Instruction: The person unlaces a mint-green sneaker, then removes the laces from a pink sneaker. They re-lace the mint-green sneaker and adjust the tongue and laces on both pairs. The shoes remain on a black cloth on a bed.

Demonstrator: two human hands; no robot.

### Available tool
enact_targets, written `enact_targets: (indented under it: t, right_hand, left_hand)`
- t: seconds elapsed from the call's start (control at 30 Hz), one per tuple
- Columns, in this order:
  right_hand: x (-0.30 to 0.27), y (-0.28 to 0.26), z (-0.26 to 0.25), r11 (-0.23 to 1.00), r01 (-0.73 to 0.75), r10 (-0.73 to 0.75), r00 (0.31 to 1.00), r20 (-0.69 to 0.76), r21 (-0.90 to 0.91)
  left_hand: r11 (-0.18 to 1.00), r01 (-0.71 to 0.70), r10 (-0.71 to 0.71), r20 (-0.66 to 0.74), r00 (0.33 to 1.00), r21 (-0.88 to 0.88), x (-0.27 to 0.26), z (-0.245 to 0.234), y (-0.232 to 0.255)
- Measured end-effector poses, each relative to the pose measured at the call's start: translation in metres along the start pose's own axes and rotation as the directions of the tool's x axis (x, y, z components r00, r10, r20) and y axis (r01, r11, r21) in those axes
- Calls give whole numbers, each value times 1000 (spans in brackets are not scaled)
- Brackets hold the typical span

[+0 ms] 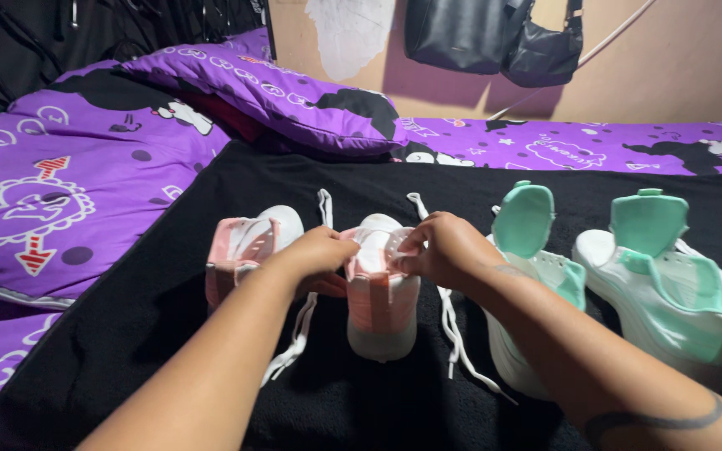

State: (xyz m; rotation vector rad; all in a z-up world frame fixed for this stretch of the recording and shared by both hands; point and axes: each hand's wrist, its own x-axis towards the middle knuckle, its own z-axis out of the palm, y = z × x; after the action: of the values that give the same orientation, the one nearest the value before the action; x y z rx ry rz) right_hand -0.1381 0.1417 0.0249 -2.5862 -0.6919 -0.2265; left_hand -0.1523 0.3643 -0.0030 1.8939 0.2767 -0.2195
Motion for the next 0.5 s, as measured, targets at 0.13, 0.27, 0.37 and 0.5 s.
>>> enact_targets:
  t: [0.13,0.27,0.37,0.5]
  right_hand:
    - [8,-16,-8,988,82,-67,991,115,-129]
    - [12,-38,-9,949,12,47,983,180,-316]
    - [12,-50,-11,907,45,56,972,227,-419]
    - [15,-58,-12,893,38,88,963,256,-448]
  left_hand:
    - [1000,0,0,65,998,1,-1,-3,1]
    - [998,9,-15,84,996,64,-7,-3,4]
    - [995,5,-14,101,995,95,-11,-2,8]
    - [995,-13,-4,167,986,99,-7,-4,5]
